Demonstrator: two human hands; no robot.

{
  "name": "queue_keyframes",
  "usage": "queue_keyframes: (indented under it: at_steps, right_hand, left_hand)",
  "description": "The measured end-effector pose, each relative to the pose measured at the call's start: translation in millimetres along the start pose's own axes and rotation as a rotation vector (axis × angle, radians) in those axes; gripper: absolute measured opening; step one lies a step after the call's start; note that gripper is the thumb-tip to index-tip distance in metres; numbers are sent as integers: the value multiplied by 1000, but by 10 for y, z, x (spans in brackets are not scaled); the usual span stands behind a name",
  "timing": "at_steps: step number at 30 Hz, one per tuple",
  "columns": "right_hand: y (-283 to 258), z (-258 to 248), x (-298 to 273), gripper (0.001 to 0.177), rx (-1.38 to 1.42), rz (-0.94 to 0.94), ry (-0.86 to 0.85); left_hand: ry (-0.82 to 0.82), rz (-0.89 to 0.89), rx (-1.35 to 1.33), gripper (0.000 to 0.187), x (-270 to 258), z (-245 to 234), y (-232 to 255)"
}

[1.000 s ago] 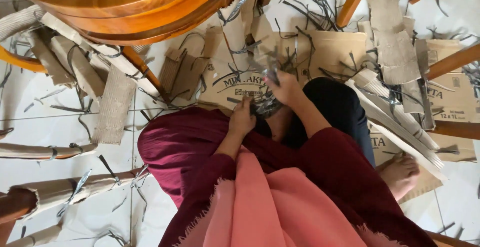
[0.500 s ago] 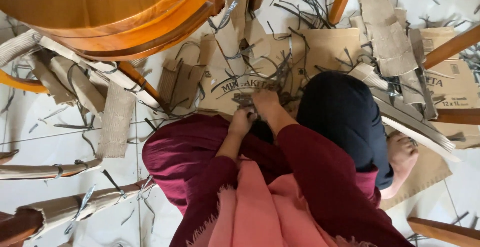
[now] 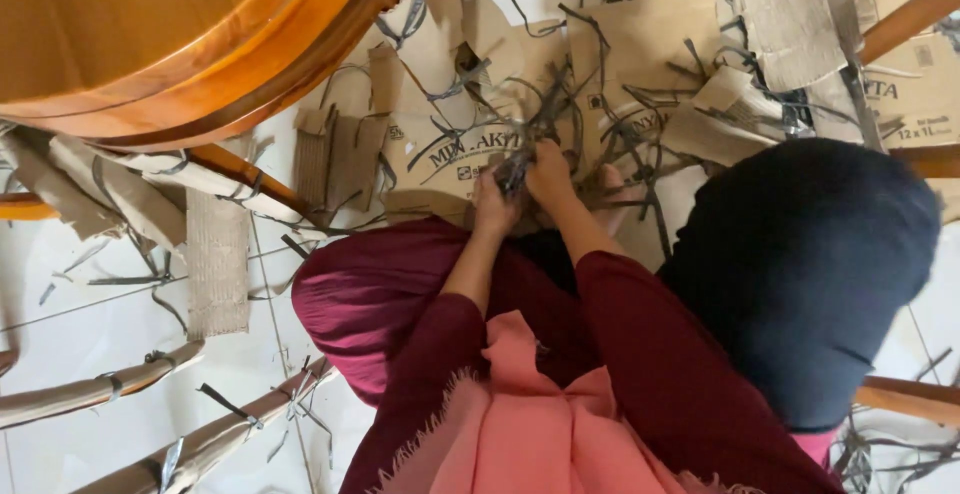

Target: Wrapping wooden furniture legs with protective cardboard and securing them with plastic strips.

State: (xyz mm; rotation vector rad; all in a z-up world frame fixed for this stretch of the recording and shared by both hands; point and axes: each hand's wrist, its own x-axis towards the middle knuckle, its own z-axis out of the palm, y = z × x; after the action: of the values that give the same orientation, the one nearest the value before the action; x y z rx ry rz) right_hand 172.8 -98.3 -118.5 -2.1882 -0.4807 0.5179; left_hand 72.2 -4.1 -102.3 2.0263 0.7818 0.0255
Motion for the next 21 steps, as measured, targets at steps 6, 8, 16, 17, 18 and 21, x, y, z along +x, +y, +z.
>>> queue_keyframes:
  at_steps: [6, 8, 16, 17, 18, 21]
  right_hand:
    - [-911, -637, -115, 48, 624, 708, 307]
    - [-650, -694, 61, 42, 639, 679, 319]
    - [-494, -1434, 114, 19, 683, 501, 166]
    - [-583, -1535, 56, 20, 692, 493, 181]
    - [-670, -1639, -6, 21, 704, 485, 198]
    - [-601, -1709, -42, 22, 648, 403, 267]
  left_hand:
    - [-271, -78, -58, 53, 237, 775, -687]
    - [-267, -40, -130, 47, 54, 489, -54]
    - [-121, -52, -365, 39, 56, 400, 347]
    - [-73, -37, -389, 37, -63, 275, 544]
    - [-26, -20, -411, 36, -183, 149, 742]
    - [31, -15, -478, 36, -203, 165, 922]
